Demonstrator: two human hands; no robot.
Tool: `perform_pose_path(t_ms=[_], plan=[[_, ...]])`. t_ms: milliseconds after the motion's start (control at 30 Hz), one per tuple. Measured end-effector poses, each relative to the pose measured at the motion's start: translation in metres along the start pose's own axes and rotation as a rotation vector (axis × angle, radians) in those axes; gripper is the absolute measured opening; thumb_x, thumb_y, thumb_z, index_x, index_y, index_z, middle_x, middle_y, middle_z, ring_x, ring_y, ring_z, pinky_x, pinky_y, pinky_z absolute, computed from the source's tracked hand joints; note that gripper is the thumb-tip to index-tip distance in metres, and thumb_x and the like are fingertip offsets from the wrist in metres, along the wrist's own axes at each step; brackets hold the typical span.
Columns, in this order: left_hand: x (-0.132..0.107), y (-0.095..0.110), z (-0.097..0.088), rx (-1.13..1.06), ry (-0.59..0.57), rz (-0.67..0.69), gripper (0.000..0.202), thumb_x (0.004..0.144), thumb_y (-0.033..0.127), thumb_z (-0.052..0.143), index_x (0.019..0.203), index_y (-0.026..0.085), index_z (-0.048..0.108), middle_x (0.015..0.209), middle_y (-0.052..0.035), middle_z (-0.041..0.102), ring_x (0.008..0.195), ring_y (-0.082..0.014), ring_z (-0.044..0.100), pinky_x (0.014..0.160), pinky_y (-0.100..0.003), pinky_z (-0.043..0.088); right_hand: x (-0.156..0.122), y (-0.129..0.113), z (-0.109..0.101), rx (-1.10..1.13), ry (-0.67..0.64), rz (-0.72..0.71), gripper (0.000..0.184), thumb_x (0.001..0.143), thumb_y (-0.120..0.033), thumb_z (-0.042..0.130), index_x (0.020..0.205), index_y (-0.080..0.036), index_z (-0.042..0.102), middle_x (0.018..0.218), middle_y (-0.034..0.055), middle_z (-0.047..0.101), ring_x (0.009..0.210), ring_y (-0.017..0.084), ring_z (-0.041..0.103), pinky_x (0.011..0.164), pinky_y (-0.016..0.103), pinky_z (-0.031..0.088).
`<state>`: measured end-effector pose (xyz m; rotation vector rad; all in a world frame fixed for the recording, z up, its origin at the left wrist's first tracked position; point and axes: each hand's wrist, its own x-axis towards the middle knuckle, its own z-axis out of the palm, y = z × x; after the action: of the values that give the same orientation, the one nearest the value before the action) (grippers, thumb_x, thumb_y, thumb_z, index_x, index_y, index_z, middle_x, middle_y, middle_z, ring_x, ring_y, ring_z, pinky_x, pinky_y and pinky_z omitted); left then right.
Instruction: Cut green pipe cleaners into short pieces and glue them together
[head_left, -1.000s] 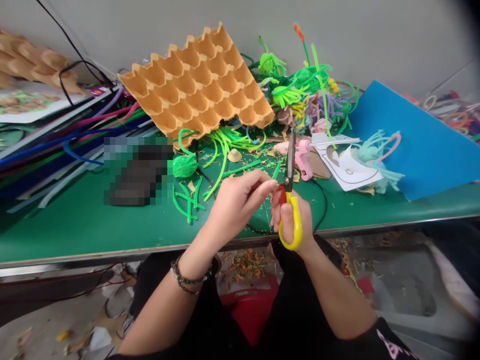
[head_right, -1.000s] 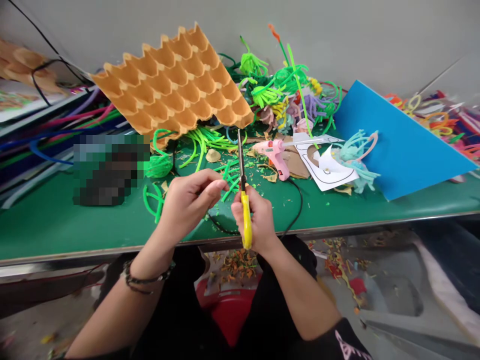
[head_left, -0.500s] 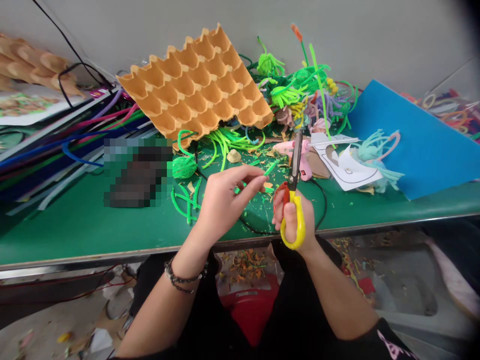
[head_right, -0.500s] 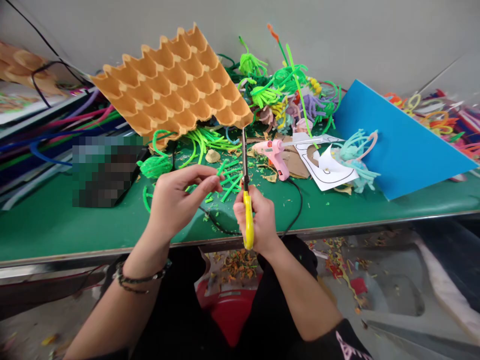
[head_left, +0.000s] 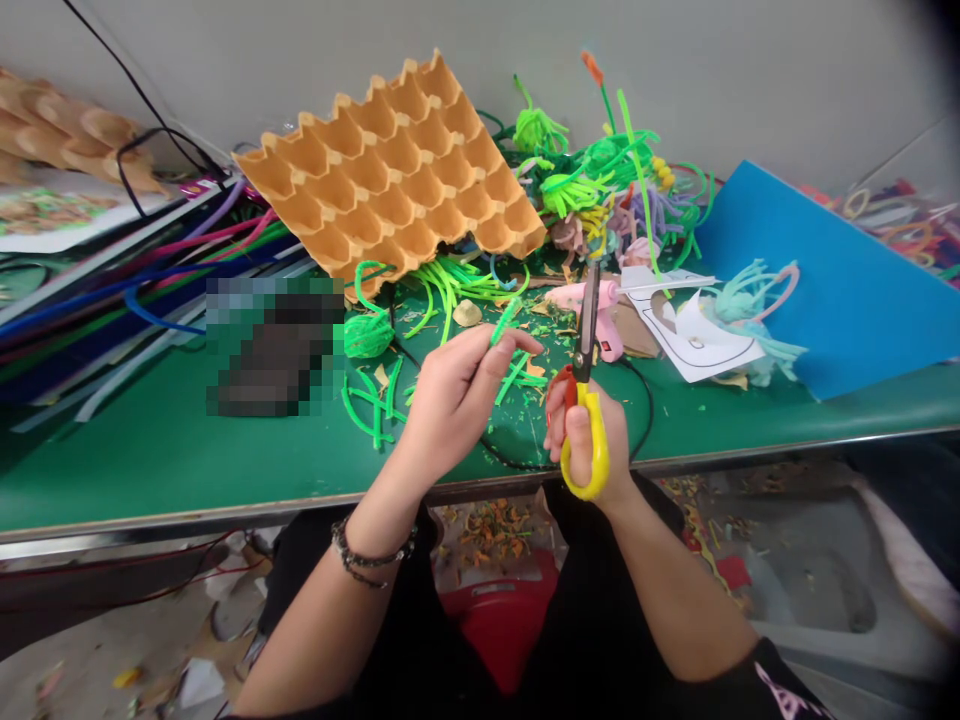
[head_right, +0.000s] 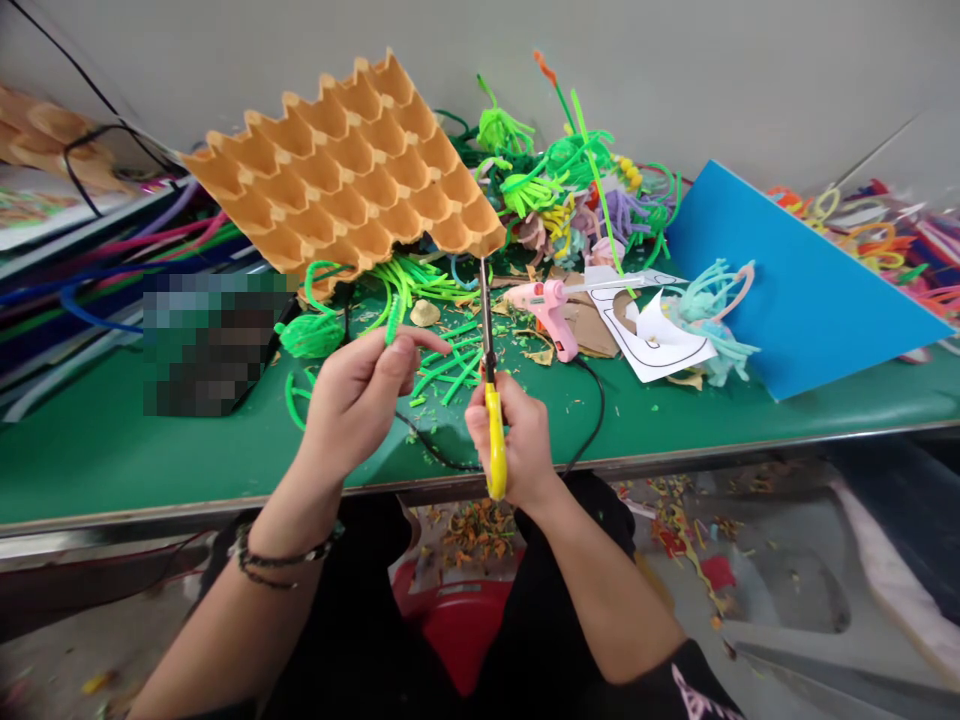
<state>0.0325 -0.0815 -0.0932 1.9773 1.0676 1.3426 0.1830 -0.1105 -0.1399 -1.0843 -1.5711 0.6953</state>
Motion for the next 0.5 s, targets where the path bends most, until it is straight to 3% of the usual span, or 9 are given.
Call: perform_pose_path(t_ms=[233, 500], plan=[[-0.005, 0.001, 0.006, -0.251, -0.084, -0.102, 0.034, 0.092, 0.032, 0.028, 0.073, 0.017, 0.052, 0.053, 0.0036, 0.038, 0.046, -0.0073, 0.036, 0.044, -0.020, 0.033, 0.000, -0.002, 0.001, -0.140, -0.120, -0.022, 0.043, 0.082, -0.062, 0.036, 0.085, -0.020, 0.045, 0.059, -0.0026, 0.048, 0.048, 0.010, 0.045, 0.047, 0.024, 0.038], [-0.005, 0.011, 0.009, -0.169, -0.106, -0.070, 0.032, 0.093, 0.027, 0.028, 0.063, 0.019, 0.039, 0.044, 0.0070, 0.038, 0.038, -0.0048, 0.036, 0.042, -0.018, 0.033, 0.000, -0.008, 0.003, -0.268, -0.201, -0.078, 0.040, 0.082, -0.057, 0.037, 0.094, -0.019, 0.044, 0.062, -0.0007, 0.050, 0.051, 0.013, 0.046, 0.048, 0.026, 0.037]])
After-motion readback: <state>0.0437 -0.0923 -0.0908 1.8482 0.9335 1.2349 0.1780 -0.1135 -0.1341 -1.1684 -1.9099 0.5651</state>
